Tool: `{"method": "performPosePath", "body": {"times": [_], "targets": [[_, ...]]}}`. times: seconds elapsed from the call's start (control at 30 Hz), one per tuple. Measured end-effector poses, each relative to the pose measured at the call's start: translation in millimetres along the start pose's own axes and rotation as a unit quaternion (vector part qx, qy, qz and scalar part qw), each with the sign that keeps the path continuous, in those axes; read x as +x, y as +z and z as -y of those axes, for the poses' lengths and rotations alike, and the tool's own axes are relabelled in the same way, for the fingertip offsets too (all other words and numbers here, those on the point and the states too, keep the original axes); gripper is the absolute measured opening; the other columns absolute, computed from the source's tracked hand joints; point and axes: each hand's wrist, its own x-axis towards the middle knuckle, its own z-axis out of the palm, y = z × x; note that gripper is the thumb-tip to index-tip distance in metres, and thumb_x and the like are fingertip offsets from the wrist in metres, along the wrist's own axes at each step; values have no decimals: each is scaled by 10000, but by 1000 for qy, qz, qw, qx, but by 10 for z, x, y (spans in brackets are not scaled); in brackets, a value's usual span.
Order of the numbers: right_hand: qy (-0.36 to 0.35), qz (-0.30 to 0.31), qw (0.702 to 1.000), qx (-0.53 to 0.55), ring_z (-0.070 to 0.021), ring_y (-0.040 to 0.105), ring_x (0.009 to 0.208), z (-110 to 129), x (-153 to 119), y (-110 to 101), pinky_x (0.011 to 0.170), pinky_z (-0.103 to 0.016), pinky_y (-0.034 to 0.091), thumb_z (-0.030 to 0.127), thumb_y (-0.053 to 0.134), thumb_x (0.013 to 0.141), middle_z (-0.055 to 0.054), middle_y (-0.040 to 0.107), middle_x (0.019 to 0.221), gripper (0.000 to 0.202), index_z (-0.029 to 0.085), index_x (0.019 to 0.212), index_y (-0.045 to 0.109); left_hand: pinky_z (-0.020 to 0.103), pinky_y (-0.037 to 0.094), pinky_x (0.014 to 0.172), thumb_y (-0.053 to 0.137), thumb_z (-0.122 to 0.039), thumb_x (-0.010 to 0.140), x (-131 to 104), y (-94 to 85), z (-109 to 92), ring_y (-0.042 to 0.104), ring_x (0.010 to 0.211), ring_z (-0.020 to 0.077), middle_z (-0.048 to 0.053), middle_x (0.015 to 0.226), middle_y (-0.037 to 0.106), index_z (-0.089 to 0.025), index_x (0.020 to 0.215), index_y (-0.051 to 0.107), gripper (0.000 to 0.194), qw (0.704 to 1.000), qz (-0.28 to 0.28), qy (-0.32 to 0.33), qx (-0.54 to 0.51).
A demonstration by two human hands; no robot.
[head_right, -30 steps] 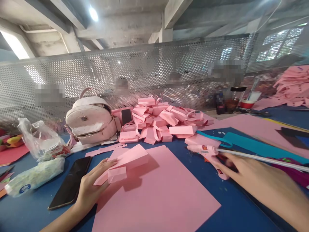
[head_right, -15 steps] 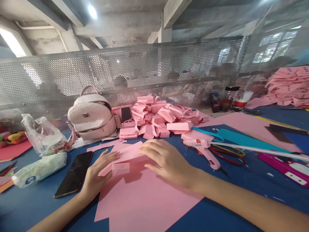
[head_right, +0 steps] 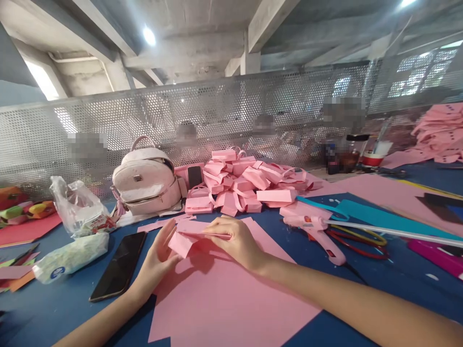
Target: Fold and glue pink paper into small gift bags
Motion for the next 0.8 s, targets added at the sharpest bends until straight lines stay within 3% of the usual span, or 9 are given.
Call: {"method": "performPosePath", "body": {"times": [0.07,0.13,0.3,0.53,0.8], "targets": [[5,-3,1000,9,-187,700,850,25,-21,1,726,-281,565,241,639,955,-54,760,926,167,241,967,806,506,360,1154,891,-432,665,-11,22,50,302,1483,382,145,1642,276,-328,1559,291,1082,996,8,-51,-76],[11,-6,1000,21,-193,696,853,41,-42,6,726,-291,566,275,626,967,-61,751,919,185,243,974,807,498,388,1132,893,-451,663,-32,40,53,405,1430,375,161,1616,331,-319,1582,222,1146,988,32,-88,-127],[15,4,998,54,-197,673,867,80,-96,32,745,-306,561,327,612,982,-68,734,922,211,269,1073,793,480,446,1076,822,-480,755,-74,84,-74,581,1275,325,138,1442,575,-288,1591,205,1056,972,84,-132,-176],[-18,27,998,61,-192,654,873,147,-142,55,758,-318,546,365,549,1015,-71,699,921,266,293,1150,766,489,421,1097,812,-465,770,-77,100,-259,540,1308,346,139,1453,562,-259,1550,356,926,971,104,-146,-160],[-60,34,997,43,-180,629,873,128,-193,98,762,-317,526,291,531,1028,-61,679,929,275,301,1220,727,504,330,1151,687,-446,908,-158,142,-250,570,1286,285,106,1369,629,-324,1580,243,815,935,167,-179,-257]]}}
